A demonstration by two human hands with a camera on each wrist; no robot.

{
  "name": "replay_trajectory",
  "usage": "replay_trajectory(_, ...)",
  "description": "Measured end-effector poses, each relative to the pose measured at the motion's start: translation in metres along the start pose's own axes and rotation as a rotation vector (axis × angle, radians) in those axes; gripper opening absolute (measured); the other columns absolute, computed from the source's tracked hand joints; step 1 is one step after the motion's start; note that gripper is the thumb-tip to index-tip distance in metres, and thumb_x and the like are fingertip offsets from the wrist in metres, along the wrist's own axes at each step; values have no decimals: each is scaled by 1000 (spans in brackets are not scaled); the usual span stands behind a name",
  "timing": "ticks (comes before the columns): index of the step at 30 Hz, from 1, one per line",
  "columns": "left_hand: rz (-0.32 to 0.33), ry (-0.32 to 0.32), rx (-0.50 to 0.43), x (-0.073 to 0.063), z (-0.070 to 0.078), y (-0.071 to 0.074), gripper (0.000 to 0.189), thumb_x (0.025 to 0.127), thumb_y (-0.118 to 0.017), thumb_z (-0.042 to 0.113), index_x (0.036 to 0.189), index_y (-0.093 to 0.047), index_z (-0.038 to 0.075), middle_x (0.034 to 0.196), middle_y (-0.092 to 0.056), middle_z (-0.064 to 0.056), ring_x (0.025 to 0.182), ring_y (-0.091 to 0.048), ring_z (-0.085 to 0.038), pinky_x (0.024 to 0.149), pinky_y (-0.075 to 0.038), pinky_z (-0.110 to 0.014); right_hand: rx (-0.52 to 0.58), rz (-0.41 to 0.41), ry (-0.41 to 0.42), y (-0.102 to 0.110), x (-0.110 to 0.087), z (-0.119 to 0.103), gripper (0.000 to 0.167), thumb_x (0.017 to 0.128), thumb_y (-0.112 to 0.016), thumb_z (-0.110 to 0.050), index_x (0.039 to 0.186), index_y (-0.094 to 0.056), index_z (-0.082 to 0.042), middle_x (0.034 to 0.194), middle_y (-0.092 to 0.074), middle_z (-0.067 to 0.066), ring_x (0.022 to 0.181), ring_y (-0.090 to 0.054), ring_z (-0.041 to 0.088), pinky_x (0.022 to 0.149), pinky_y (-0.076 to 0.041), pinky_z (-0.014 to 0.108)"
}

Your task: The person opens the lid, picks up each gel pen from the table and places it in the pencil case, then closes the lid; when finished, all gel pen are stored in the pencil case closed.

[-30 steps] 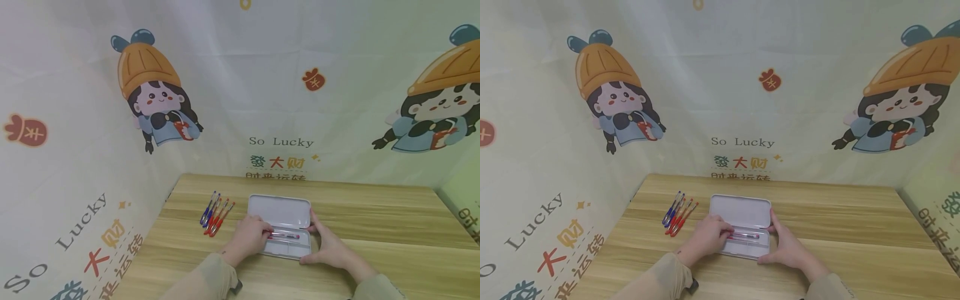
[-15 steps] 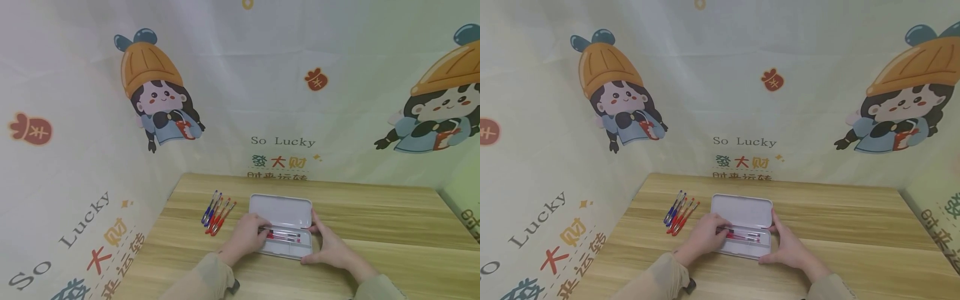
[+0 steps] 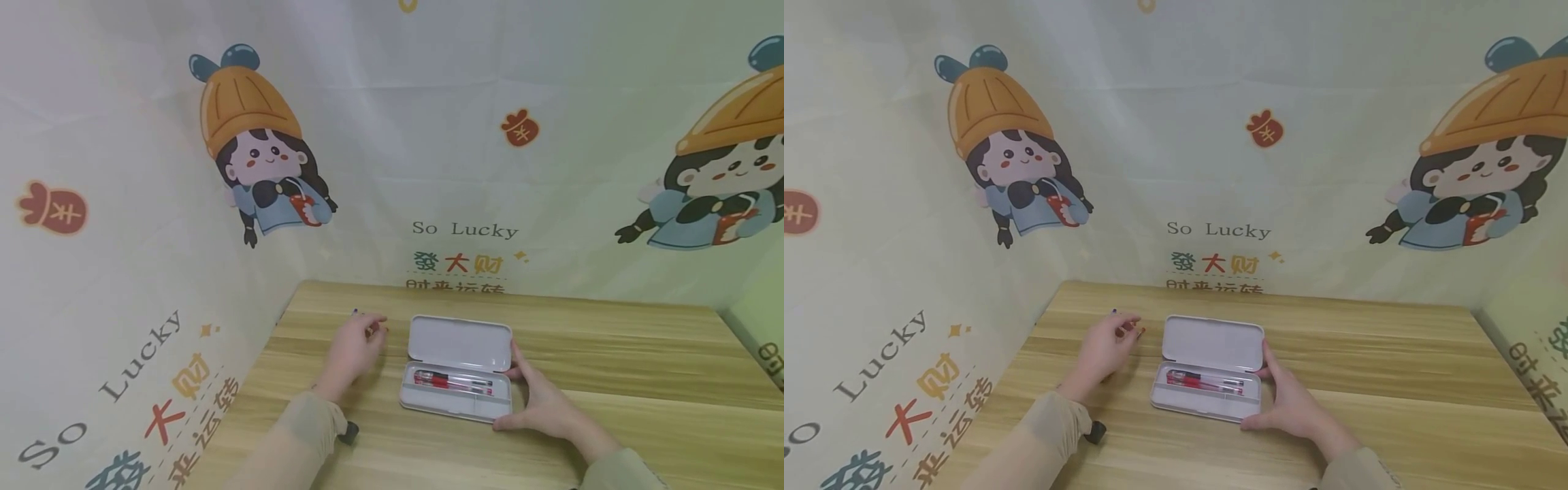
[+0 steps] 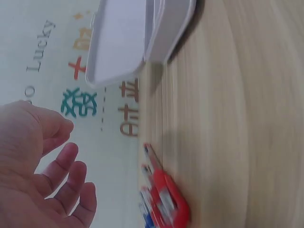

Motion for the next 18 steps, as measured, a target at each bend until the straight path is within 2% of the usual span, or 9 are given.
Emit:
replay_trajectory(5,49,78,14,4,-29,6,34,104,-72,17,135,-75,6,118,-79,-14,101,-74,-29,88,-63,-47,-3,0,7,1,0,1,157,62,-108,-35,172,-4,8,141,-69,19,146,-53,52,129,-23,76)
replay_trajectory(8,77,111,40,4,-42,7,35,104,-73,19,136,-75,7,119,-78,-16,101,-74,-31,85,-63,-47,-6,1,7,1,0,2,157,62,-108,-35,172,-4,8,141,-69,20,146,-53,53,129,-23,76)
replay_trajectory(11,102,151,62,3,-53,8,35,103,-74,20,136,-76,8,121,-77,-18,104,-75,-33,87,-62,-49,-5,-3,5,0,1,4,158,62,-108,-35,173,-3,7,142,-69,20,147,-53,52,129,-23,76)
replay_trajectory(18,86,235,123,2,-74,11,38,103,-75,23,138,-74,9,126,-77,-20,109,-74,-38,89,-59,-55,-8,-1,11,-1,2,5,158,62,-108,-36,173,-3,7,142,-69,18,146,-53,51,129,-23,77)
Point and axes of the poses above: each hand's wrist, its own x-axis towards the middle knuckle, its own y-axis out of the back of the hand, z = x × y, the point moved 6 cm from there along x, towards the middle knuckle
